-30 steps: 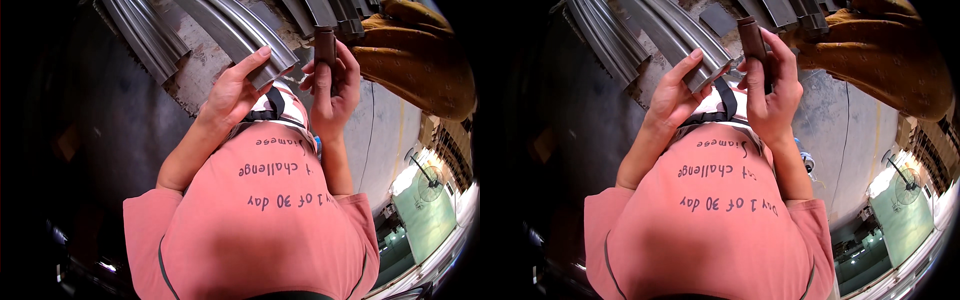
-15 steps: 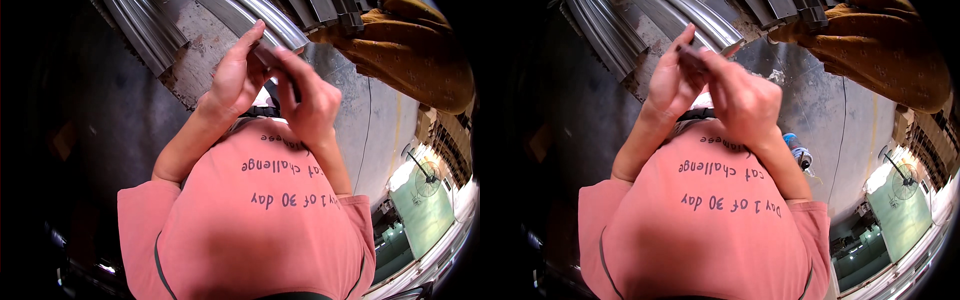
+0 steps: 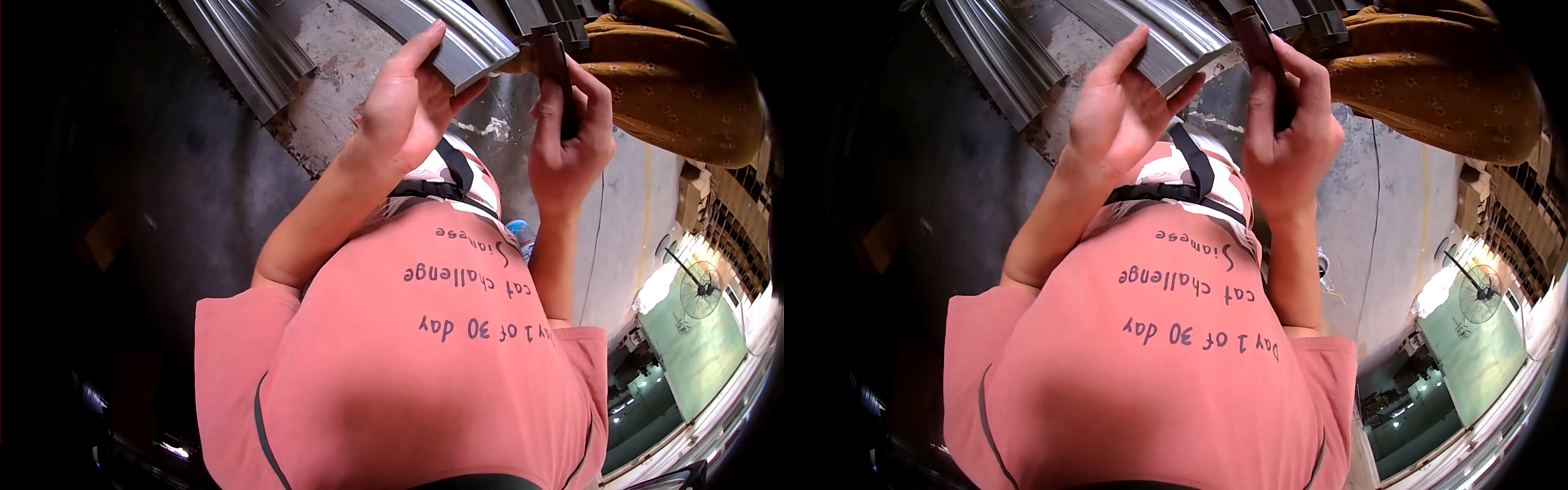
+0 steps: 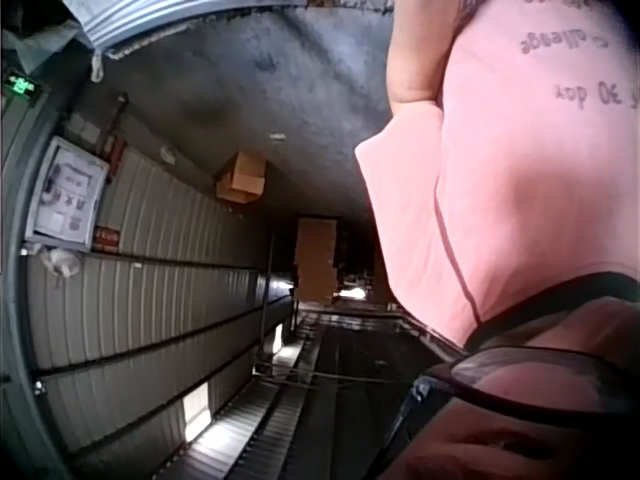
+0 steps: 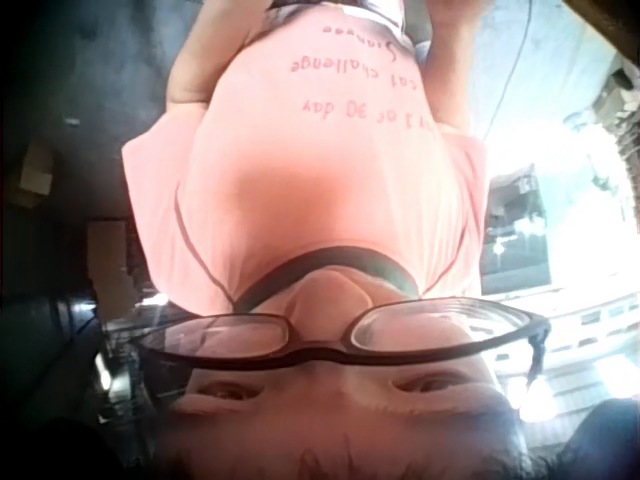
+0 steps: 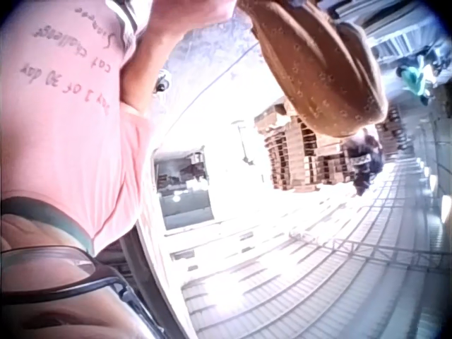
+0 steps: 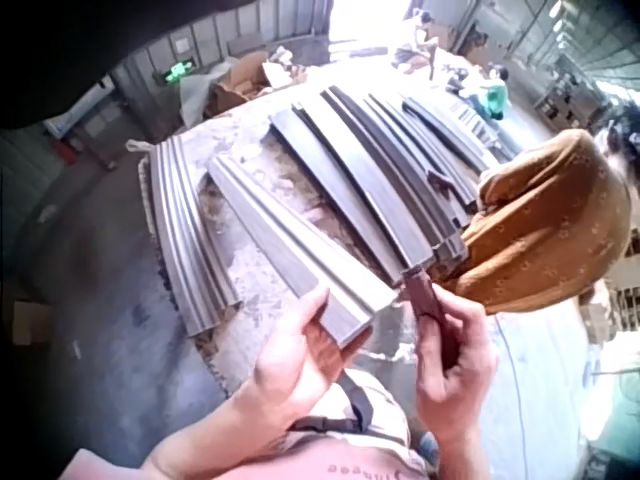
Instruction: Using sandpaper to smooth the edges and ends of extruded aluminum or metal profiles.
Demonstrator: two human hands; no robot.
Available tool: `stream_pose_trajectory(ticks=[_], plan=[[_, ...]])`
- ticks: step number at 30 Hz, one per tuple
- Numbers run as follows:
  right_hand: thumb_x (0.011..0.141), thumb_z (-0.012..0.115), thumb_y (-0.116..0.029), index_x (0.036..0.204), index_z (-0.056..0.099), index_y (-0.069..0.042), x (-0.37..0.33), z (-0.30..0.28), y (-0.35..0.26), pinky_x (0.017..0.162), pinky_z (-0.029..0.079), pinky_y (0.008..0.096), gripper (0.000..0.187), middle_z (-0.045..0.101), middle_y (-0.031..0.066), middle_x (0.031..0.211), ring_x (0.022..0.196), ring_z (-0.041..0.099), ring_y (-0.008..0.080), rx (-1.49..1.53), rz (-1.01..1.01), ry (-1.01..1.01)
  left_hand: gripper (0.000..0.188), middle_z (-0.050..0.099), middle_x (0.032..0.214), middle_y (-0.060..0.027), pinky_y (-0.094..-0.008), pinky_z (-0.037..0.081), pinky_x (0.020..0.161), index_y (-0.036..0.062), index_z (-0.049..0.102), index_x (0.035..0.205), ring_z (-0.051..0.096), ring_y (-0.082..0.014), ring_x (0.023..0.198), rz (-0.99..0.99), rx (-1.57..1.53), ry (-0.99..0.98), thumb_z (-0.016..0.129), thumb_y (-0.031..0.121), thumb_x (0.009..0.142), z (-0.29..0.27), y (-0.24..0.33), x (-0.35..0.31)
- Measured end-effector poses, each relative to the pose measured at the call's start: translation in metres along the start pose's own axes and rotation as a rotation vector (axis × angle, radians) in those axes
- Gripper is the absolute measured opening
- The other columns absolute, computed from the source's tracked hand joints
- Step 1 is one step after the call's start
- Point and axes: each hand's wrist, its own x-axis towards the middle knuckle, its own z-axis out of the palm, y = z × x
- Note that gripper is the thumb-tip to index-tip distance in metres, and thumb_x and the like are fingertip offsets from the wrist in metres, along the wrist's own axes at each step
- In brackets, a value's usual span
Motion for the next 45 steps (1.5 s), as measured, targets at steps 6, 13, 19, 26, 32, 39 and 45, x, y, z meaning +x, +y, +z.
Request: stream_pose_trajectory(ticks=[6, 13, 19, 26, 32, 39, 45], plan=[[0.094, 0.067, -0.005, 0.134, 0.057, -0.008, -0.005, 0.029, 0.001, 0.060, 0.048, 0.0234, 0.041, 0.071, 0.0074, 0.082, 0.065, 0.062, 0.0096, 0.252, -0.043, -0.096, 0.024, 0.068, 0.118, -0.0061, -0.0424, 0.046, 0.103, 0.0074, 0.060, 0.119, 0.062, -0.0195, 0.113, 0.033, -0.179, -0.318, 0.050, 0.014, 0.098, -0.010, 0.005, 0.011], [0.097, 0.069, -0.018, 0.123, 0.063, 0.000, 0.029, 0.031, 0.024, 0.066, 0.043, 0.0196, 0.033, 0.067, 0.0003, 0.091, 0.076, 0.053, 0.0032, 0.446, 0.108, -0.397, 0.022, 0.068, 0.114, -0.0081, -0.0415, 0.049, 0.098, 0.0055, 0.059, 0.119, 0.065, -0.0211, 0.104, 0.122, -0.179, -0.259, 0.052, 0.015, 0.101, -0.010, -0.002, 0.014], [0.101, 0.063, -0.022, 0.120, 0.066, 0.001, 0.024, 0.022, 0.010, 0.054, 0.029, 0.0197, 0.029, 0.053, -0.0056, 0.074, 0.062, 0.040, 0.0009, 0.763, 0.457, -0.574, 0.052, 0.067, 0.126, -0.0113, -0.0409, 0.038, 0.107, 0.0073, 0.057, 0.129, 0.059, -0.0251, 0.118, 0.167, -0.177, -0.374, 0.032, 0.048, 0.110, -0.014, 0.000, 0.004], [0.106, 0.052, -0.013, 0.136, 0.057, 0.000, 0.014, 0.009, -0.029, 0.056, 0.034, 0.0197, 0.034, 0.056, -0.0031, 0.077, 0.062, 0.043, 0.0038, 0.314, 0.054, -0.332, 0.029, 0.071, 0.098, -0.0017, -0.0309, 0.051, 0.084, 0.0127, 0.064, 0.109, 0.066, -0.0132, 0.091, 0.132, -0.128, -0.137, 0.049, 0.038, 0.108, -0.026, -0.003, 0.011], [0.093, 0.066, -0.008, 0.122, 0.067, -0.015, 0.011, 0.020, -0.038, 0.064, 0.053, 0.0355, 0.029, 0.072, 0.0114, 0.089, 0.074, 0.071, 0.0302, -0.224, -0.328, -0.288, 0.031, 0.070, 0.093, -0.0018, -0.0330, 0.056, 0.078, 0.0125, 0.065, 0.103, 0.067, -0.0155, 0.083, 0.019, -0.152, -0.180, 0.050, 0.039, 0.107, -0.029, -0.002, 0.010], [0.094, 0.068, -0.003, 0.121, 0.068, -0.006, 0.003, 0.026, -0.021, 0.072, 0.058, 0.0301, 0.027, 0.076, 0.0108, 0.105, 0.083, 0.076, 0.0267, -0.164, -0.423, -0.020, 0.026, 0.068, 0.095, -0.0039, -0.0363, 0.058, 0.082, 0.0126, 0.063, 0.101, 0.067, -0.0170, 0.085, -0.019, -0.132, -0.054, 0.056, 0.038, 0.105, -0.023, 0.000, 0.011], [0.093, 0.066, -0.004, 0.116, 0.070, -0.011, 0.011, 0.027, 0.003, 0.064, 0.056, 0.0317, 0.025, 0.075, 0.0091, 0.096, 0.074, 0.074, 0.0257, -0.218, -0.250, 0.121, 0.026, 0.068, 0.103, -0.0043, -0.0364, 0.058, 0.086, 0.0120, 0.062, 0.111, 0.067, -0.0171, 0.091, -0.017, -0.083, -0.040, 0.059, 0.037, 0.104, -0.013, 0.005, 0.004]])
